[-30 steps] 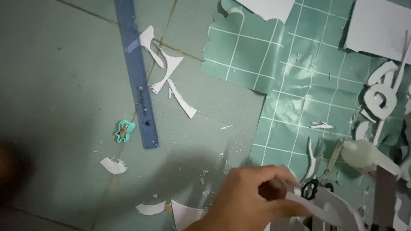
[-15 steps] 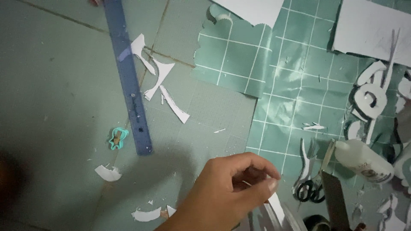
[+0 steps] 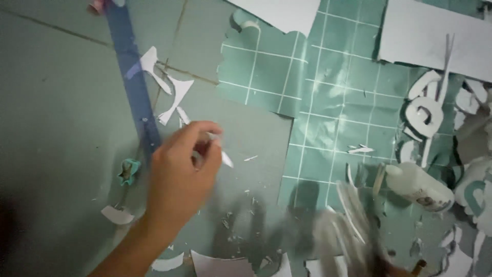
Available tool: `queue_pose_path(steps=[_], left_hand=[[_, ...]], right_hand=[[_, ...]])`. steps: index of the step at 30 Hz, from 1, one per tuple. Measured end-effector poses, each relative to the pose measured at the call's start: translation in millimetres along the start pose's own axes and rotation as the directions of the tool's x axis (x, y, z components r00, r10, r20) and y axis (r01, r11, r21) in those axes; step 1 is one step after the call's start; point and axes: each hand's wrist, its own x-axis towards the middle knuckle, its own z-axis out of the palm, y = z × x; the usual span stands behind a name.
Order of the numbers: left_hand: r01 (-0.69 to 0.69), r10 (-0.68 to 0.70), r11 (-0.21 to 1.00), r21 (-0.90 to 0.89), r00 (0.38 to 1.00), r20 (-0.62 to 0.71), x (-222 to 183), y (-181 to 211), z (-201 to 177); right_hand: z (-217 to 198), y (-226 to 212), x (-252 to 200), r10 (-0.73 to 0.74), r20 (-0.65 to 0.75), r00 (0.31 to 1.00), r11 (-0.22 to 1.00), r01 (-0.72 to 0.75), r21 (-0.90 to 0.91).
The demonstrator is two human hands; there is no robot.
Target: Cutting out intricate letter shapes from white foam sheets using a utility knife and scissors while sitting on the floor.
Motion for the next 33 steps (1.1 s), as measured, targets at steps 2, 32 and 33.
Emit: queue_pose_path(steps=[2,32,33], left_hand=[[-0.185,0.192,0.973,0.137,0.98,-0.043,-3,-18,1],[-0.553,0.473,0.833,0.016,0.728,0.496,-121,-65,63],[-0.553,0.475,0.833,0.013,0.728,0.495,-120,-61,64]], right_hand=[[-55,-209,-100,0.013,0.007,1.0,1.0,-0.013,-0.013],[-56,-372,-226,0.007,-0.356,0.934,0.972,0.076,0.221],[-57,-372,-225,0.009,-0.358,0.934,0.972,0.075,0.22]])
